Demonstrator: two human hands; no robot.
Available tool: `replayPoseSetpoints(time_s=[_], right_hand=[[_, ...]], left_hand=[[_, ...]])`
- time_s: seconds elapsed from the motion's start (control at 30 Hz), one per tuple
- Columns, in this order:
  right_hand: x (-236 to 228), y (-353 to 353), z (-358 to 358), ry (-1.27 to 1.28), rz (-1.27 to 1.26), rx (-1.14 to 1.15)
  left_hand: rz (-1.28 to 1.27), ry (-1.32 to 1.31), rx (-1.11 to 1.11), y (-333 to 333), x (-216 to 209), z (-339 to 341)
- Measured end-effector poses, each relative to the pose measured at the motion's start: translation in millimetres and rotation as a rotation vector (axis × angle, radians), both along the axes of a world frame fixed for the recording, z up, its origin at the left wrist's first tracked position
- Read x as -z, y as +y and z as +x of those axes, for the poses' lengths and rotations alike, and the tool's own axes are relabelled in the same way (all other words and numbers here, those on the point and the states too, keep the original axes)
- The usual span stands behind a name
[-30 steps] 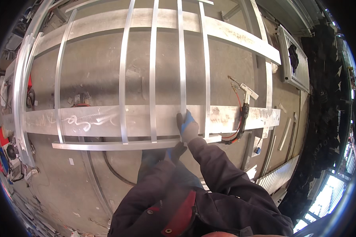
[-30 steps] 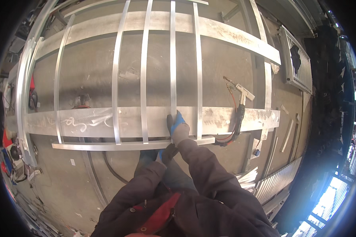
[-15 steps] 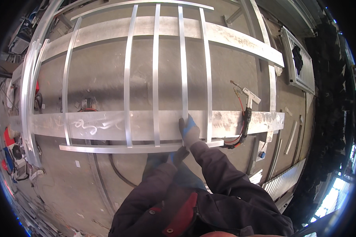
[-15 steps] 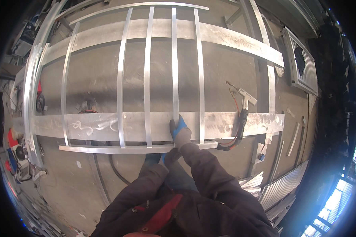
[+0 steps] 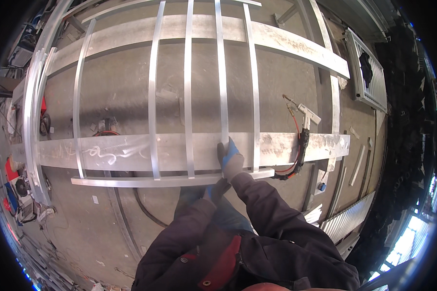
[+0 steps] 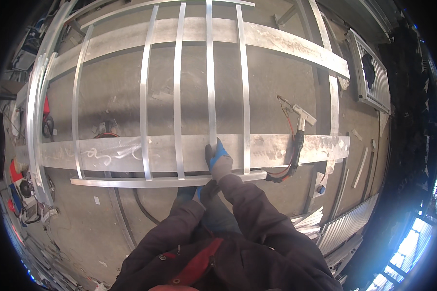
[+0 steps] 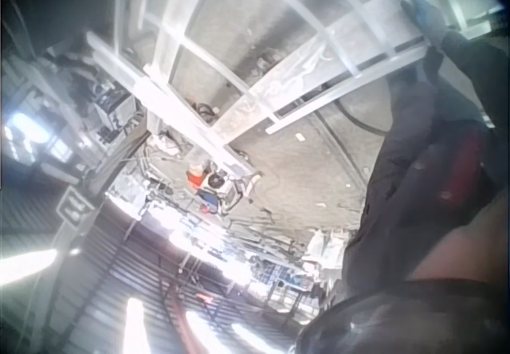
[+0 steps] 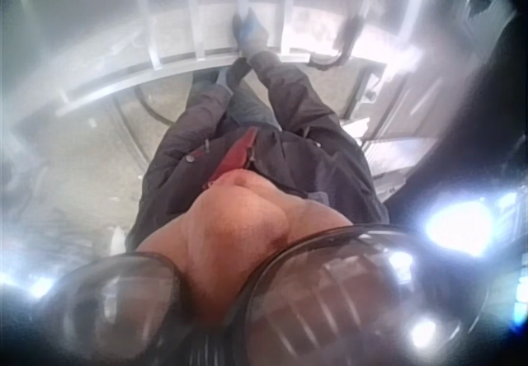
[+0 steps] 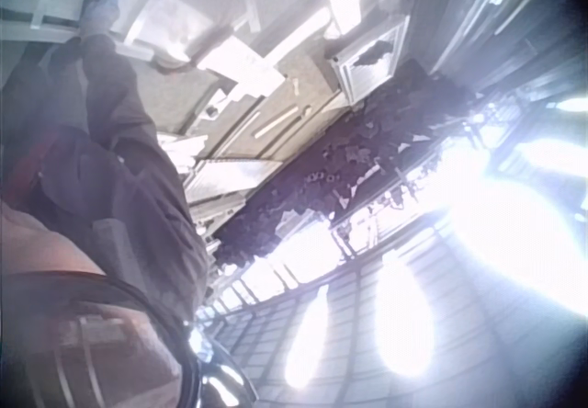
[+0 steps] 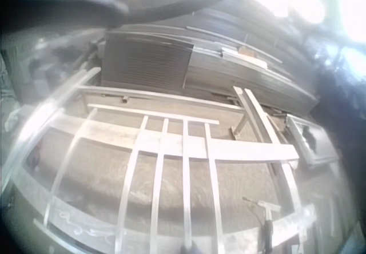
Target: The person uses a pneumatic nail gun to fasten metal strips to a metal frame, then places additional metal strips across the frame to form a grid. The person repeatedly positions and secures the strips by hand.
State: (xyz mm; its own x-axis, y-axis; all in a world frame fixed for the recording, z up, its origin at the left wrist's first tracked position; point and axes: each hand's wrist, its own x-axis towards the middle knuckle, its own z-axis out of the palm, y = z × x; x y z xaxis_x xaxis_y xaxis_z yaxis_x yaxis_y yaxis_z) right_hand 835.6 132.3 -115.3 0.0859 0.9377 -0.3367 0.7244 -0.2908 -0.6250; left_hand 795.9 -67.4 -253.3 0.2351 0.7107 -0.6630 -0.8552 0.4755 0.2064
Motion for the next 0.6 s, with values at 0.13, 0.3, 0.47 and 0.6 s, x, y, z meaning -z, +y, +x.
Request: replayPoseSetpoints(time_s=[0.13, 0.3, 0.47, 0.6], right_hand=[[-1, -1, 0, -0.017, -0.037, -0.004], [-5, 2, -2, -0.059, -0.073, 0.003], [-12, 8, -2, -0.082, -0.185, 0.004], [-16, 13, 0, -0.079, -0.198, -0.022]], left_hand=[[-0.095, -0.003, -0.008, -3, -3, -2], [0.1, 0.062, 0.057, -8, 10, -1], [-0.017, 0.015, 0.109, -20, 29, -1], [0.531, 0.493, 0.491, -15, 34, -13]])
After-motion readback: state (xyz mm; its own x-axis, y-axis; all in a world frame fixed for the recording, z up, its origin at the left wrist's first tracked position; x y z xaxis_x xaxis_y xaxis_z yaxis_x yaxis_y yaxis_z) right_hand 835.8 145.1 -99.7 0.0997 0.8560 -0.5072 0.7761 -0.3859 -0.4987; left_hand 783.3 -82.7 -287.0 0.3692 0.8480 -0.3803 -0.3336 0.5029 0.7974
